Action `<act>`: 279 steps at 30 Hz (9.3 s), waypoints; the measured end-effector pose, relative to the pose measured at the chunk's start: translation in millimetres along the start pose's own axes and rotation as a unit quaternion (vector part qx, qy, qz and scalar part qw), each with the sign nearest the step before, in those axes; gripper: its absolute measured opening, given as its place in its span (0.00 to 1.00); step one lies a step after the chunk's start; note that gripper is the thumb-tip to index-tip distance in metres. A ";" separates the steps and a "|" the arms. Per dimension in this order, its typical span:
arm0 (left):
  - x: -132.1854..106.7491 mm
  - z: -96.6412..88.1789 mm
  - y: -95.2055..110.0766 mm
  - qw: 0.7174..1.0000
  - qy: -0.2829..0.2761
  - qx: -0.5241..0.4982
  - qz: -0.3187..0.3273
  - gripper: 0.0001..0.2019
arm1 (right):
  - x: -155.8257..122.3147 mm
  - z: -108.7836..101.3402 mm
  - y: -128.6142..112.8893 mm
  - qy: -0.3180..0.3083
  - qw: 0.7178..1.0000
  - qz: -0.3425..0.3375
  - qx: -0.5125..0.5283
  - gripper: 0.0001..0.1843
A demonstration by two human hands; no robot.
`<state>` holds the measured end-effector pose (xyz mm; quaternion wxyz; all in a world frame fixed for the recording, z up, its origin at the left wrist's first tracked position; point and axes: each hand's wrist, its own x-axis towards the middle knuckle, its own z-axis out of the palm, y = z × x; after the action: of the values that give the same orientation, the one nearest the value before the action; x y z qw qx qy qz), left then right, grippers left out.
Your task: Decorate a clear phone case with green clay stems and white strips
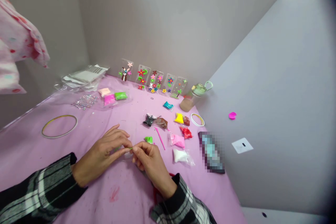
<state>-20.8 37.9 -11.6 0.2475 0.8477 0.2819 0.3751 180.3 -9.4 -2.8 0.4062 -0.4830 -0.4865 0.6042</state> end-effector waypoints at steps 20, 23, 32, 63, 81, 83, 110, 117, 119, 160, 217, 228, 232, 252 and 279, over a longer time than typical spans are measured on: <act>-0.2 -2.4 2.3 1.000 -0.019 0.002 -0.011 0.08 | -1.7 0.4 -5.3 0.011 0.999 0.030 0.025 0.24; -0.5 -1.8 0.5 1.000 -0.026 0.003 -0.017 0.10 | -2.0 0.4 -6.3 0.012 0.999 0.029 0.025 0.23; 0.5 -2.2 0.9 1.000 -0.006 -0.019 -0.024 0.06 | -2.6 0.1 -5.3 0.009 0.999 0.021 0.023 0.25; 4.2 -13.3 -7.4 0.995 -0.054 -0.042 -0.077 0.09 | -2.4 1.5 -7.7 0.028 1.000 -0.004 0.008 0.19; 9.4 -4.6 -28.8 0.995 -0.085 0.045 -0.037 0.07 | -6.5 5.5 5.3 0.079 0.854 -0.114 -0.501 0.03; 10.0 -2.0 -31.8 0.994 -0.091 0.053 -0.030 0.07 | -5.7 6.6 6.4 0.084 0.823 -0.119 -0.549 0.03; 13.2 3.2 -34.8 0.987 -0.126 0.094 -0.013 0.10 | -8.6 6.0 17.0 0.066 0.733 -0.188 -0.651 0.04; 13.7 2.8 -36.7 0.988 -0.119 0.098 -0.007 0.09 | -8.7 6.0 22.7 0.079 0.702 -0.221 -0.672 0.06; 14.3 1.2 -37.3 0.988 -0.115 0.099 -0.005 0.08 | -8.7 5.6 23.2 0.079 0.702 -0.225 -0.671 0.08; 8.1 -1.7 -39.9 0.983 -0.124 0.131 -0.037 0.09 | -10.2 10.7 13.3 0.050 0.739 -0.178 -0.647 0.04; 11.7 6.2 -33.9 0.988 -0.080 0.130 -0.040 0.06 | -11.3 9.7 12.9 0.042 0.741 -0.175 -0.647 0.08; 10.4 8.3 -35.3 0.988 -0.080 0.129 -0.042 0.06 | -9.6 12.1 14.6 0.056 0.723 -0.184 -0.664 0.02; 10.7 8.1 -34.5 0.988 -0.081 0.128 -0.040 0.05 | -8.1 11.9 15.4 0.067 0.720 -0.181 -0.666 0.03; 12.0 7.7 -33.5 0.988 -0.080 0.123 -0.039 0.07 | -6.6 10.9 16.7 0.075 0.707 -0.188 -0.678 0.06; 11.0 8.4 -33.9 0.988 -0.085 0.119 -0.047 0.06 | 0.3 14.0 12.5 0.068 0.735 -0.177 -0.652 0.02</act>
<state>-18.1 67.8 -32.4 0.1853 0.8856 0.3419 0.2537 166.3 -14.3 -14.3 0.1233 -0.5743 -0.8090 0.0225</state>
